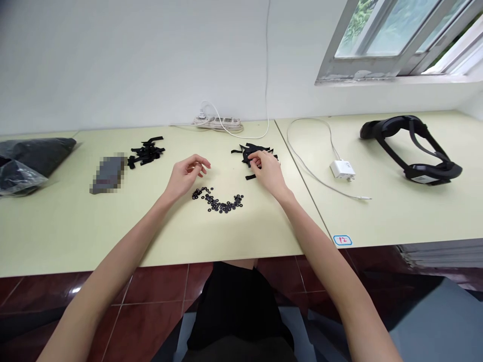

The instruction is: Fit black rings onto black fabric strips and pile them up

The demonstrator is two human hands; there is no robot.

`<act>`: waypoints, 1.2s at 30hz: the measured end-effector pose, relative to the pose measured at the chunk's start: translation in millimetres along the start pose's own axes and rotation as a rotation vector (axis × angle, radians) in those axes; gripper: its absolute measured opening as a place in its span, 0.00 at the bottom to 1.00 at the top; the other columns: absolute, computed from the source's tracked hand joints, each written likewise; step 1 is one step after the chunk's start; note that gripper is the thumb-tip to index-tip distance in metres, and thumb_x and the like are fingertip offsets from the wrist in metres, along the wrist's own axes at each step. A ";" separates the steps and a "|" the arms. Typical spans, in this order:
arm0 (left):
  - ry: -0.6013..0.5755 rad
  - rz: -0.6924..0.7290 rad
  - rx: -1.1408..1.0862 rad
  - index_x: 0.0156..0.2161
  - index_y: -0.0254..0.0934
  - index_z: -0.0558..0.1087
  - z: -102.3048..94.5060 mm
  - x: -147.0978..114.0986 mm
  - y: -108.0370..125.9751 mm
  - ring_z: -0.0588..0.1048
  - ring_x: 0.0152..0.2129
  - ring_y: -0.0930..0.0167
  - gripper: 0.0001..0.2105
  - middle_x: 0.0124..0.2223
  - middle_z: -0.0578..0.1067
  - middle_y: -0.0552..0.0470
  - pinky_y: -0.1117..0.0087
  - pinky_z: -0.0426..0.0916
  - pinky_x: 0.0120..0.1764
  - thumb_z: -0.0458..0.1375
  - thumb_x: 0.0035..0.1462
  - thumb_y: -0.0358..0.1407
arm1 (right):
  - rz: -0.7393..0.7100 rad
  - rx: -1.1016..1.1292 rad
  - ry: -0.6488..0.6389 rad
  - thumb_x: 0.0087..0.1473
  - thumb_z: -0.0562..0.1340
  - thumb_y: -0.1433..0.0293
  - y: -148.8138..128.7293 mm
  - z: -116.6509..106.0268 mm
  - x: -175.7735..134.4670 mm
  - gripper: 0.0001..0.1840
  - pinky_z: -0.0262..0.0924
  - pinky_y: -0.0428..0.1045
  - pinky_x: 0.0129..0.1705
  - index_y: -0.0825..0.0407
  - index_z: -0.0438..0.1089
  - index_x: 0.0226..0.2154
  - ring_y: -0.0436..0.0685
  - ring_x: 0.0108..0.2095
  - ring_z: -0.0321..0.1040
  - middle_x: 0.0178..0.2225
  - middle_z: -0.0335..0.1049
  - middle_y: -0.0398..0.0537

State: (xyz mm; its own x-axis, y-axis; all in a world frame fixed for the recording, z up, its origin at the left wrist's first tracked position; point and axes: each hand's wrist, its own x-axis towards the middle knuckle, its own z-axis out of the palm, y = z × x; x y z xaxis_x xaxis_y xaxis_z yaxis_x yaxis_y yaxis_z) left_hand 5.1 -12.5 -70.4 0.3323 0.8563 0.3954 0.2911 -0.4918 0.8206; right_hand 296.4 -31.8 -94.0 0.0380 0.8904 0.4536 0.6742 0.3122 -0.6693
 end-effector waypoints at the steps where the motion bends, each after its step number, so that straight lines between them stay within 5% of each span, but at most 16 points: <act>1: -0.008 0.001 0.001 0.40 0.39 0.79 1.5 -0.7 1.2 0.80 0.33 0.70 0.11 0.43 0.83 0.48 0.66 0.75 0.40 0.53 0.65 0.31 | 0.007 0.062 0.008 0.61 0.60 0.71 -3.4 -0.6 0.5 0.11 0.71 0.60 0.49 0.48 0.79 0.42 0.62 0.40 0.75 0.42 0.81 0.52; 5: -0.056 0.029 0.000 0.44 0.39 0.79 9.8 -4.4 7.4 0.79 0.35 0.71 0.10 0.47 0.83 0.48 0.69 0.76 0.38 0.54 0.66 0.30 | 0.065 0.324 -0.011 0.65 0.62 0.66 -24.3 -4.7 -0.6 0.09 0.71 0.59 0.53 0.47 0.79 0.40 0.60 0.45 0.76 0.45 0.82 0.50; 12: -0.145 0.210 -0.008 0.59 0.44 0.75 20.4 -10.6 15.5 0.76 0.57 0.64 0.17 0.63 0.75 0.45 0.66 0.78 0.49 0.64 0.67 0.36 | 0.146 0.682 -0.327 0.66 0.68 0.55 -59.9 -11.4 -11.7 0.13 0.70 0.57 0.54 0.47 0.78 0.42 0.56 0.42 0.74 0.45 0.79 0.48; 15: -0.184 0.176 -0.034 0.57 0.45 0.76 21.4 -11.8 15.6 0.78 0.54 0.65 0.14 0.57 0.80 0.47 0.63 0.76 0.52 0.66 0.68 0.39 | 0.168 0.734 -0.383 0.64 0.70 0.56 -66.5 -8.8 -15.9 0.13 0.71 0.57 0.53 0.47 0.77 0.43 0.56 0.41 0.74 0.44 0.78 0.48; 21: -0.212 0.040 -0.093 0.48 0.42 0.80 23.0 -12.0 16.1 0.81 0.41 0.69 0.08 0.46 0.83 0.49 0.67 0.76 0.43 0.62 0.72 0.41 | 0.175 0.732 -0.437 0.62 0.71 0.56 -65.1 -0.7 -17.7 0.14 0.72 0.57 0.51 0.47 0.76 0.43 0.57 0.43 0.76 0.43 0.80 0.48; 27: -0.012 -0.129 -0.321 0.43 0.38 0.81 18.1 -2.7 4.8 0.81 0.40 0.66 0.14 0.45 0.82 0.45 0.70 0.77 0.32 0.71 0.61 0.46 | 0.006 0.401 -0.550 0.65 0.67 0.62 -58.0 -2.0 -19.4 0.07 0.70 0.56 0.48 0.47 0.76 0.42 0.59 0.41 0.77 0.40 0.81 0.47; 31: 0.110 -0.248 -0.417 0.41 0.39 0.73 11.1 1.1 -4.5 0.83 0.37 0.67 0.20 0.38 0.84 0.48 0.68 0.80 0.39 0.76 0.55 0.47 | -0.161 0.183 -0.693 0.67 0.66 0.66 -61.4 5.5 -29.6 0.06 0.69 0.54 0.47 0.48 0.79 0.43 0.59 0.42 0.76 0.41 0.81 0.49; 36: 0.136 -0.285 -0.421 0.40 0.39 0.68 6.8 0.5 -4.0 0.83 0.34 0.70 0.21 0.41 0.86 0.46 0.64 0.81 0.46 0.75 0.57 0.47 | -0.311 0.040 -0.651 0.71 0.64 0.68 -70.5 23.4 -41.8 0.06 0.68 0.54 0.48 0.47 0.79 0.46 0.61 0.46 0.76 0.44 0.79 0.50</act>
State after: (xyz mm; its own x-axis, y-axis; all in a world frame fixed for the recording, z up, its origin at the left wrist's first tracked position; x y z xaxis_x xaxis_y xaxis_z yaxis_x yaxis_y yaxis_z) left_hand 10.1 -11.1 -76.3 0.1651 0.9733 0.1597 -0.0418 -0.1549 0.9871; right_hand 230.1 -83.3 -79.5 -0.6067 0.7712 0.1926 0.5542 0.5841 -0.5930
